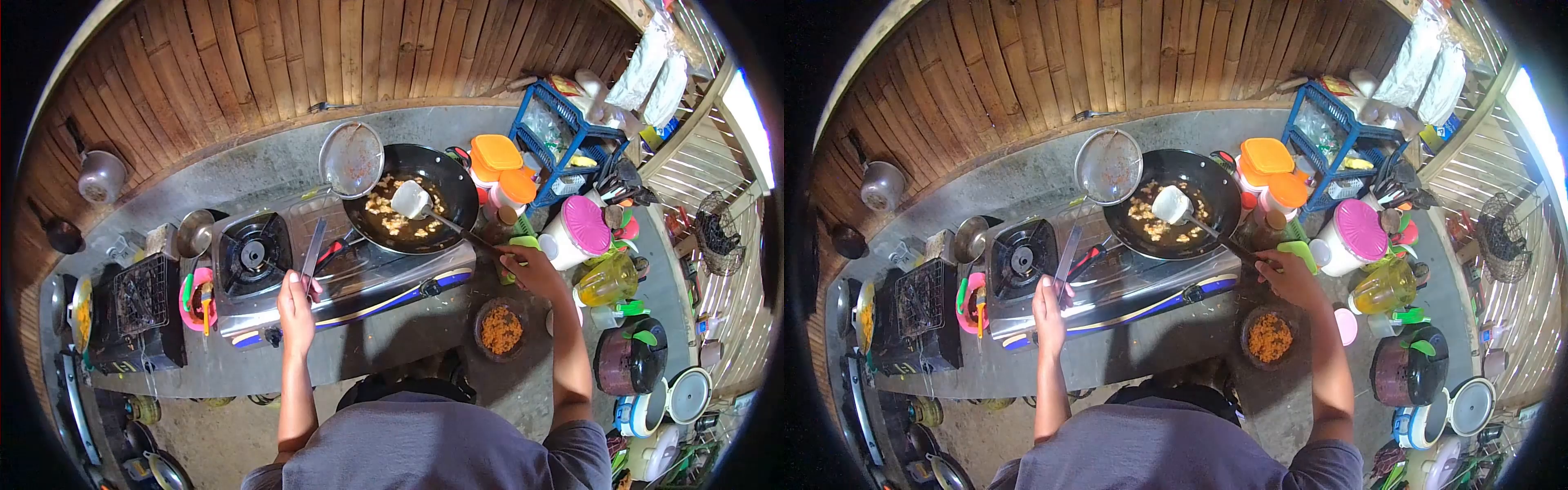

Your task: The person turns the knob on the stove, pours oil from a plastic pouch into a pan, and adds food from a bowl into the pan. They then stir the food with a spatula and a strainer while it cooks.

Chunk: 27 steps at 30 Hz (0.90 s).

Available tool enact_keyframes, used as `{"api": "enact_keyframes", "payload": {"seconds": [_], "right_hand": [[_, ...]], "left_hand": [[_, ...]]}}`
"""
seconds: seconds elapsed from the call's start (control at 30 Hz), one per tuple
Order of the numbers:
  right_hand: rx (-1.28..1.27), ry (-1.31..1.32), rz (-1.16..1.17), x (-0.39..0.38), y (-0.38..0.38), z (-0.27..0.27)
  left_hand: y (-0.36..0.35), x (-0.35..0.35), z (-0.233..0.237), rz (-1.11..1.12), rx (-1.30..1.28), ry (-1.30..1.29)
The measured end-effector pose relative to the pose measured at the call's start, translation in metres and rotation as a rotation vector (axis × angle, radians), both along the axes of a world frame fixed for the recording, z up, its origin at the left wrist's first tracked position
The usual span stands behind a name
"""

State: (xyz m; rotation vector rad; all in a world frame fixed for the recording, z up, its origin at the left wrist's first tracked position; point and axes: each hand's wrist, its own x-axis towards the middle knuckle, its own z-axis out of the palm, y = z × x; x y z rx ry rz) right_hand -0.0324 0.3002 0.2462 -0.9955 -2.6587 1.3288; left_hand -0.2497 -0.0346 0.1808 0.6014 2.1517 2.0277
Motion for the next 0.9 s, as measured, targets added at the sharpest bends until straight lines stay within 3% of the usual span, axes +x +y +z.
{"api": "enact_keyframes", "payload": {"seconds": [0.23,0.3,0.4,0.7,0.9], "right_hand": [[0.417,0.136,0.148,0.004,0.011,-0.025],[0.412,0.044,0.107,0.003,0.004,-0.012],[0.188,-0.089,-0.032,-0.008,-0.006,0.007],[0.021,-0.23,0.225,-0.052,0.042,0.021],[-0.068,-0.179,0.329,-0.062,0.051,0.011]], "left_hand": [[-0.001,0.001,0.0,0.001,-0.006,0.009],[-0.001,0.002,0.001,-0.001,-0.005,0.008],[0.0,0.002,0.001,-0.004,0.005,-0.01],[0.003,0.005,0.004,-0.01,-0.037,0.008],[-0.003,0.004,0.001,-0.009,-0.015,0.01]]}}
